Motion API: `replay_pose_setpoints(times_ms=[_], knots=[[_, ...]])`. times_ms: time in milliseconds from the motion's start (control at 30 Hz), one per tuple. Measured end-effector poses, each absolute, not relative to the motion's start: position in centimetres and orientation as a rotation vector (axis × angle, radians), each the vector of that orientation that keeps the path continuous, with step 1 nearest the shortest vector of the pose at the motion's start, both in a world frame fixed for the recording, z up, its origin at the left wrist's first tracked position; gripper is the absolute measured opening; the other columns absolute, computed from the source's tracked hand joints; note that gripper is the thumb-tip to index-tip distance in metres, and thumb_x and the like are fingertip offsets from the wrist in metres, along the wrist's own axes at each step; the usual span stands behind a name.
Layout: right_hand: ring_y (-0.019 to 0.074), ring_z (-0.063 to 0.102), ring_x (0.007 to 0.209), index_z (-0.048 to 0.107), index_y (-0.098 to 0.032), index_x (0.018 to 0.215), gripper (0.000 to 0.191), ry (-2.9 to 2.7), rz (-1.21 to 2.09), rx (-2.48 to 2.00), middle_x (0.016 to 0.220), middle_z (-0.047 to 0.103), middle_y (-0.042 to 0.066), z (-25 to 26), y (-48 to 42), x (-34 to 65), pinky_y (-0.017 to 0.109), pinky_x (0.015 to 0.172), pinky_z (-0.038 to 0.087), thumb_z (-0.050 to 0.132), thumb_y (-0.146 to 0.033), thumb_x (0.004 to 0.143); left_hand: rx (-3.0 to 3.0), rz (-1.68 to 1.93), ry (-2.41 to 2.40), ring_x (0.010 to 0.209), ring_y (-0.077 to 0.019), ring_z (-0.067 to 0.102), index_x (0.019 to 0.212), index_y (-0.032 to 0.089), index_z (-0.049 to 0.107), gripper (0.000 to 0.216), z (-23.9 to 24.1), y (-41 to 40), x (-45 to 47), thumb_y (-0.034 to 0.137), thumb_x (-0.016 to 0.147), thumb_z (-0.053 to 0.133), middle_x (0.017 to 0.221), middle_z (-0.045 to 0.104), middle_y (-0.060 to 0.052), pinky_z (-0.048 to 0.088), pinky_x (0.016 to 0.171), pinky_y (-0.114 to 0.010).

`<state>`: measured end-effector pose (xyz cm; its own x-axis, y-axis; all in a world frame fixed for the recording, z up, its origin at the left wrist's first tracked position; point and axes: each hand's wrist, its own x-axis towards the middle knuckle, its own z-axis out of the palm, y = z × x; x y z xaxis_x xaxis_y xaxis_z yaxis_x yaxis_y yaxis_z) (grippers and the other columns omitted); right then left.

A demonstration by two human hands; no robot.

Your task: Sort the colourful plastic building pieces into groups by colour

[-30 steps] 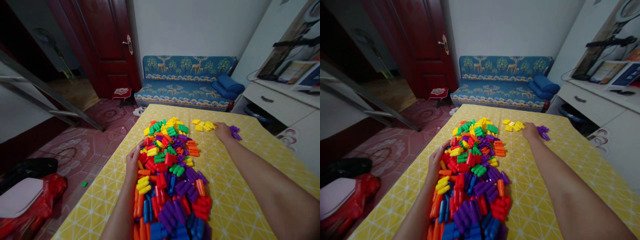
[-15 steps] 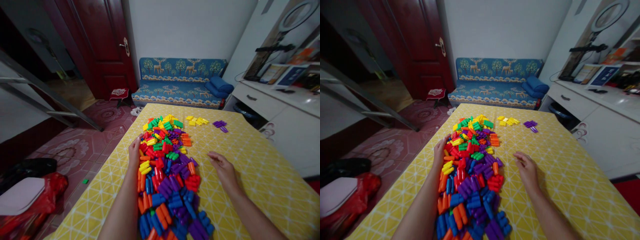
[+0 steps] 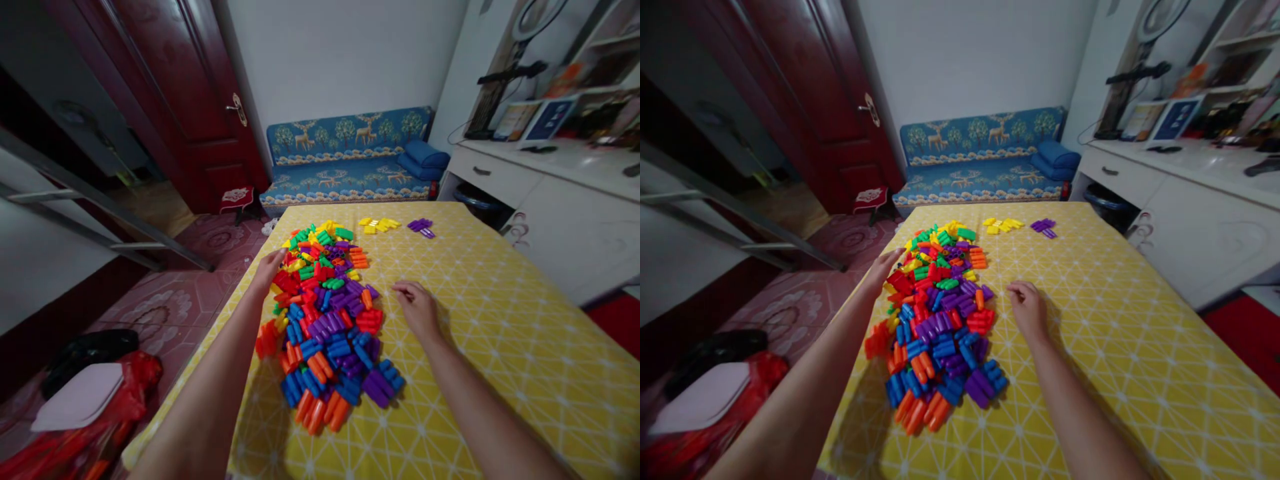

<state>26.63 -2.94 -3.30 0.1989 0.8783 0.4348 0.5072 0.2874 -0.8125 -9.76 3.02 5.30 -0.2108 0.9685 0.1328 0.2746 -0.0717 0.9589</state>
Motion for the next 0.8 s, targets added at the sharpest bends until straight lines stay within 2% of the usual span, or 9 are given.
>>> replay_pose_setpoints(times_ms=[100,233,300,367,400,467,567,700,800], knots=[[0.0196,0.064,0.093,0.069,-0.023,0.083,0.019,-1.442,0.435,-1.367,0.097,0.067,0.006,-3.1,-3.0,26.5,0.034,0.08,0.053,0.052,-0.03,0.079,1.797,1.153,1.591,0.119,-0.0318,0.058,0.11,0.016,0.071,0.051,8.1,2.5,-6.8,0.053,0.075,0.067,0.121,0.068,-0.013,0.04,0.107,-0.044],[0.02,0.064,0.092,0.069,-0.022,0.083,0.019,-1.429,0.466,-1.348,0.097,0.067,0.006,-2.9,-3.0,26.5,0.034,0.081,0.053,0.053,-0.03,0.078,2.313,0.839,1.233,0.122,-0.0273,0.057,0.12,0.02,0.067,0.044,10.1,-2.9,0.1,0.047,0.087,0.056,0.128,0.064,-0.011,0.044,0.105,-0.041],[0.0207,0.064,0.091,0.069,-0.021,0.082,0.02,-1.429,0.47,-1.341,0.096,0.068,0.007,-2.9,-2.9,26.5,0.035,0.081,0.052,0.053,-0.03,0.077,2.546,0.651,1.022,0.128,-0.0269,0.052,0.127,0.023,0.062,0.046,9.7,-7.2,3.2,0.048,0.089,0.054,0.138,0.057,-0.012,0.042,0.107,-0.041],[0.0207,0.064,0.09,0.069,-0.02,0.083,0.021,-1.434,0.47,-1.34,0.096,0.068,0.008,-2.8,-3.0,26.5,0.035,0.08,0.052,0.052,-0.031,0.078,2.806,0.438,0.79,0.135,-0.0314,0.044,0.131,0.024,0.059,0.054,8.4,-11.4,5.2,0.053,0.086,0.057,0.144,0.051,-0.012,0.032,0.114,-0.05],[0.0205,0.064,0.09,0.069,-0.02,0.084,0.021,-1.439,0.473,-1.34,0.096,0.068,0.008,-2.8,-3.0,26.5,0.035,0.08,0.052,0.052,-0.031,0.079,2.92,0.342,0.665,0.138,-0.0336,0.039,0.129,0.023,0.059,0.054,7.5,-13.0,5.8,0.053,0.085,0.058,0.146,0.048,-0.013,0.027,0.115,-0.055],[0.0199,0.063,0.089,0.069,-0.021,0.085,0.02,-1.448,0.475,-1.344,0.096,0.068,0.007,-2.8,-3.1,26.5,0.034,0.08,0.052,0.052,-0.031,0.08,3.082,0.199,0.492,0.141,-0.0348,0.034,0.127,0.019,0.06,0.05,5.6,-14.9,6.3,0.05,0.088,0.053,0.15,0.043,-0.015,0.024,0.116,-0.056],[0.0193,0.063,0.088,0.069,-0.022,0.084,0.019,-1.46,0.473,-1.351,0.095,0.068,0.006,-3.0,-3.0,26.5,0.033,0.079,0.052,0.052,-0.031,0.08,3.115,0.169,0.674,0.141,-0.0365,0.033,0.134,0.024,0.055,0.053,3.9,-14.4,6.3,0.053,0.09,0.049,0.152,0.039,-0.013,0.022,0.115,-0.058],[0.0192,0.064,0.089,0.069,-0.021,0.084,0.02,-1.464,0.47,-1.355,0.095,0.067,0.006,-3.2,-2.9,26.5,0.033,0.079,0.052,0.051,-0.029,0.08,3.076,0.045,1.048,0.139,-0.0414,0.031,0.128,0.019,0.06,0.055,4.6,-10.0,6.7,0.051,0.083,0.059,0.147,0.045,-0.015,0.018,0.115,-0.061],[0.0194,0.064,0.088,0.069,-0.02,0.085,0.021,-1.457,0.477,-1.362,0.096,0.067,0.006,-3.3,-2.8,26.5,0.034,0.079,0.052,0.051,-0.029,0.079,3.022,-0.03,1.226,0.138,-0.0436,0.031,0.126,0.024,0.061,0.057,5.8,-5.7,7.2,0.054,0.078,0.063,0.152,0.038,-0.012,0.021,0.111,-0.063]])
